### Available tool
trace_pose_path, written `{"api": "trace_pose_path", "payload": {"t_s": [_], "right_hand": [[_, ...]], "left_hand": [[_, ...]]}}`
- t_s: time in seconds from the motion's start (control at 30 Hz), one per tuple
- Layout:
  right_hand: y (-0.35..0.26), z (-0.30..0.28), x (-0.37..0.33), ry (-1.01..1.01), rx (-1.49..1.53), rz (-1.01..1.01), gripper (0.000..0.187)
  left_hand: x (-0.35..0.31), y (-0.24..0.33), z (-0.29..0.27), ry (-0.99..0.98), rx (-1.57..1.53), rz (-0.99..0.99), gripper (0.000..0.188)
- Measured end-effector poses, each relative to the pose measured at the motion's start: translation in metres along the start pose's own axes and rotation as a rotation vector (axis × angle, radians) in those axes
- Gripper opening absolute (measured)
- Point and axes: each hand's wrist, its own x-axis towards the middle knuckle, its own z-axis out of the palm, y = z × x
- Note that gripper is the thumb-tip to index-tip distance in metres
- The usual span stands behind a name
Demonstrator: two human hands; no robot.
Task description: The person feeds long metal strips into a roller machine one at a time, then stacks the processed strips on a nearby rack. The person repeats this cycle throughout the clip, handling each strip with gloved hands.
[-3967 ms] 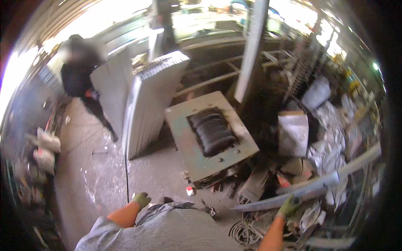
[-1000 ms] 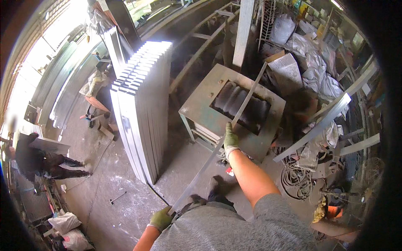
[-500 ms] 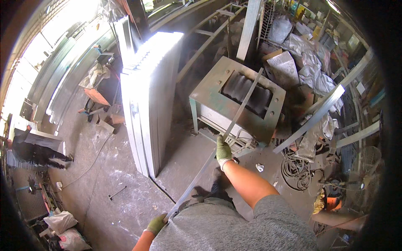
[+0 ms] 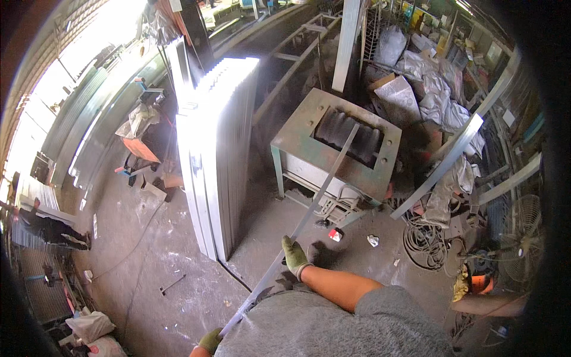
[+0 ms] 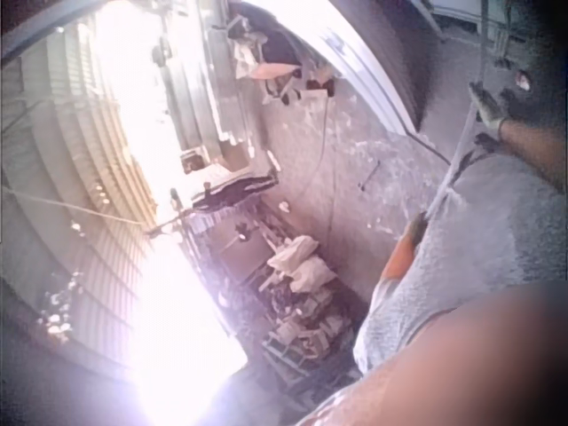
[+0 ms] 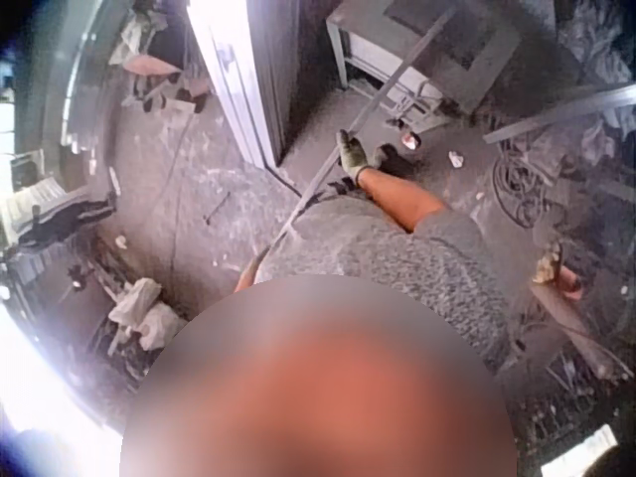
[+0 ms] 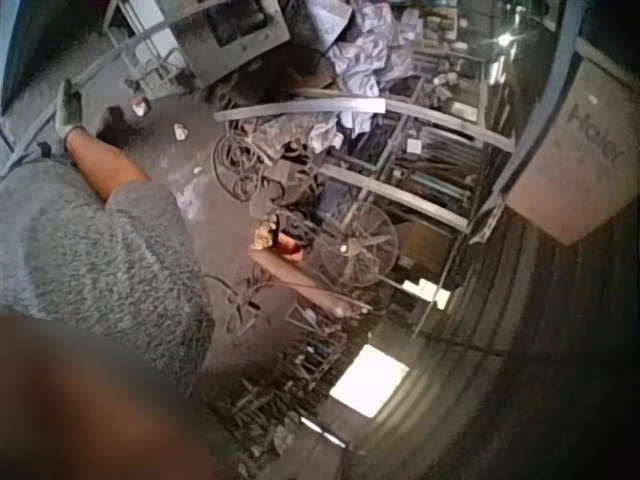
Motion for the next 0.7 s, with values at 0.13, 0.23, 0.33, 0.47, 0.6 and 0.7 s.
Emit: {"api": "trace_pose_path", "payload": {"t_s": [0.13, 0.23, 0.33, 0.47, 0.6, 0.7], "right_hand": [[-0.038, -0.024, 0.022, 0.200, 0.051, -0.348, 0.107], [-0.106, -0.087, 0.060, 0.169, -0.050, -0.237, 0.119], [-0.159, -0.140, 0.092, 0.273, -0.160, -0.155, 0.122], [-0.172, -0.173, 0.138, 0.338, -0.036, -0.115, 0.115], [-0.103, -0.176, 0.143, 0.190, 0.409, -0.225, 0.095], [-0.011, -0.188, 0.134, 0.035, 0.577, 0.136, 0.098]], "left_hand": [[0.017, 0.044, 0.014, 0.002, 0.108, 0.044, 0.047], [0.048, 0.132, 0.044, 0.047, 0.420, 0.166, 0.049], [0.073, 0.251, 0.074, 0.066, 0.667, 0.164, 0.045], [0.122, 0.385, 0.119, 0.061, 0.777, 0.180, 0.038], [0.196, 0.489, 0.171, 0.073, 0.810, 0.284, 0.040], [0.264, 0.572, 0.207, 0.066, 0.898, 0.288, 0.046]]}}
